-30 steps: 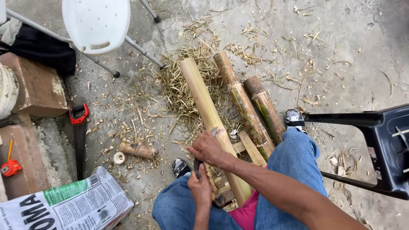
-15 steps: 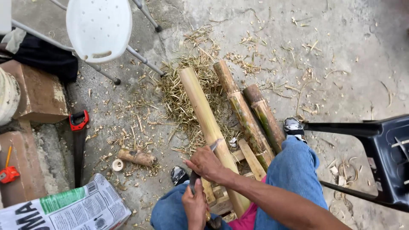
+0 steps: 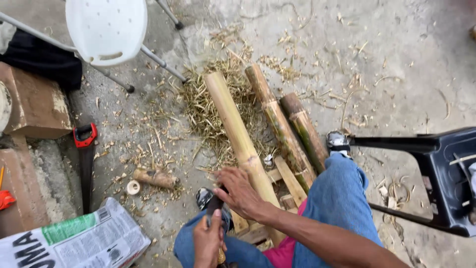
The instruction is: Scraping the outer layer of a bamboo pole using a curved knife.
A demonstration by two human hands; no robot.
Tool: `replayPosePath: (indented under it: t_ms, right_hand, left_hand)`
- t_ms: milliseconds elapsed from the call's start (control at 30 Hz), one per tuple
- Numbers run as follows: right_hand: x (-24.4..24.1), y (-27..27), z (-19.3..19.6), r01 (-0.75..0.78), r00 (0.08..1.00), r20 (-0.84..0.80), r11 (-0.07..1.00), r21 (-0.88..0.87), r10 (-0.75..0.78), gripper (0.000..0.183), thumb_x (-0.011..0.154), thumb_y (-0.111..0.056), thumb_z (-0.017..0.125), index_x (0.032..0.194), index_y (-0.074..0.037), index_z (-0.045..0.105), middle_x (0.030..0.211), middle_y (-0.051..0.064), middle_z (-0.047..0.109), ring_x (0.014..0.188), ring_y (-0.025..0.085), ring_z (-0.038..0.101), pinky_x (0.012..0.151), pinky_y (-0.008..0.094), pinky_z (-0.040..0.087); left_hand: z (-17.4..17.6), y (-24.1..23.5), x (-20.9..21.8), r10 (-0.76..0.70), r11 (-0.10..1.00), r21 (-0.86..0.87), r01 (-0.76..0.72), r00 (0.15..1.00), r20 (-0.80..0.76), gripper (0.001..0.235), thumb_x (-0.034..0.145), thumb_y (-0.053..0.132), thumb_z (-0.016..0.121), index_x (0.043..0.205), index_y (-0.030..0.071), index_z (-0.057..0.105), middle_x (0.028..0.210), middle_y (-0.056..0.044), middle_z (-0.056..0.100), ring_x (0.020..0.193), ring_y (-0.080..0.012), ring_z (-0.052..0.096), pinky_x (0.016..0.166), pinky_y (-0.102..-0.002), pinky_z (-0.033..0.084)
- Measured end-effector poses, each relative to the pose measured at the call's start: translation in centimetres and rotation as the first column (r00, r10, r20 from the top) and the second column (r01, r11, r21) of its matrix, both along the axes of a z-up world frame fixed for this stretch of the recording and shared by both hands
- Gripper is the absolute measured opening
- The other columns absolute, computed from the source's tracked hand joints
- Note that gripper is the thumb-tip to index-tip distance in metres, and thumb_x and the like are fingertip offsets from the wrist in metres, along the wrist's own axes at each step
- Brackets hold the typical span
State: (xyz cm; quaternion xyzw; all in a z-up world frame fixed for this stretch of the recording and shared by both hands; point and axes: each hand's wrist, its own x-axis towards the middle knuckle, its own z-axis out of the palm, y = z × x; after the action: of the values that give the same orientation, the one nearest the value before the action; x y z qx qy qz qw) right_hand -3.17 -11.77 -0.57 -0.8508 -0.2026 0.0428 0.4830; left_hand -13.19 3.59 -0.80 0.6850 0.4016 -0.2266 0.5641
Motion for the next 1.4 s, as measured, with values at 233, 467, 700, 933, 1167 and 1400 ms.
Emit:
replayPosePath:
  t_ms: [233,467,700,933,1167,1400]
  right_hand:
    - [-7.1,-7.5,-7.2,-0.486,0.874,-0.157,0.834,-0.263,0.460,0.046,0.106,-0.043,0.044,0.135,-0.008,0.054,0.153,0.016,0.047,0.155,0.031,0.029,0.129,0.053,0.018]
    - [9.2,-11.5,-11.3,-0.164,0.979,-0.176,0.900,-0.403,0.099,0.067,0.101,-0.057,0.033,0.149,-0.011,0.036,0.136,0.015,0.037,0.117,0.029,0.042,0.082,0.049,0.046]
    - [7.4,-10.5,-8.2,0.095,0.904,-0.420,0.995,0.022,-0.077,0.088,0.090,-0.049,0.066,0.155,-0.005,0.028,0.149,0.022,0.043,0.125,0.031,0.052,0.098,0.052,0.046]
    - [0.0,-17.6,-19.4,0.710,0.500,-0.604,0.693,-0.125,-0.621,0.042,0.107,-0.037,0.059,0.112,0.003,0.073,0.080,0.013,0.067,0.063,0.014,0.059,0.055,0.029,0.050]
    - [-1.7,-14.1,-11.1,0.604,0.460,-0.869,0.781,0.159,-0.179,0.048,0.098,-0.050,0.052,0.105,-0.006,0.069,0.082,0.001,0.066,0.054,0.009,0.058,0.047,0.026,0.049]
    - [-0.9,-12.3,-11.1,0.508,0.524,-0.819,0.858,0.080,-0.234,0.038,0.100,-0.038,0.060,0.084,-0.004,0.064,0.060,0.002,0.061,0.049,0.010,0.058,0.044,0.026,0.048]
  left_hand:
    - [-4.3,4.5,-3.6,0.577,0.789,-0.309,-0.531,0.813,0.076,0.028,0.096,0.028,0.065,0.087,0.004,0.053,0.057,-0.005,0.046,0.042,-0.0174,0.045,0.036,-0.040,0.043]
    - [-2.2,4.2,-3.1,0.605,0.747,-0.431,-0.506,0.786,0.126,0.025,0.096,0.025,0.065,0.092,0.003,0.055,0.064,-0.006,0.051,0.050,-0.0174,0.050,0.044,-0.039,0.047]
    - [-1.0,2.1,0.3,0.528,0.835,-0.361,-0.415,0.789,0.314,0.040,0.100,0.039,0.056,0.093,0.000,0.061,0.058,-0.006,0.051,0.046,-0.0165,0.049,0.045,-0.036,0.051]
    - [0.0,-1.1,3.0,0.308,0.924,-0.345,-0.166,0.858,0.412,0.065,0.100,0.065,0.045,0.092,0.003,0.065,0.061,0.001,0.050,0.050,-0.0090,0.049,0.047,-0.027,0.042]
    - [-0.5,-3.6,4.4,-0.891,0.365,0.735,0.572,0.444,0.097,0.062,0.085,0.072,0.065,0.066,0.013,0.061,0.053,-0.001,0.055,0.047,-0.0186,0.054,0.054,-0.040,0.045]
    - [-1.7,-3.1,6.2,-0.952,0.304,0.894,0.329,0.133,0.275,0.061,0.080,0.069,0.070,0.065,0.011,0.059,0.056,-0.008,0.062,0.050,-0.0248,0.061,0.055,-0.041,0.049]
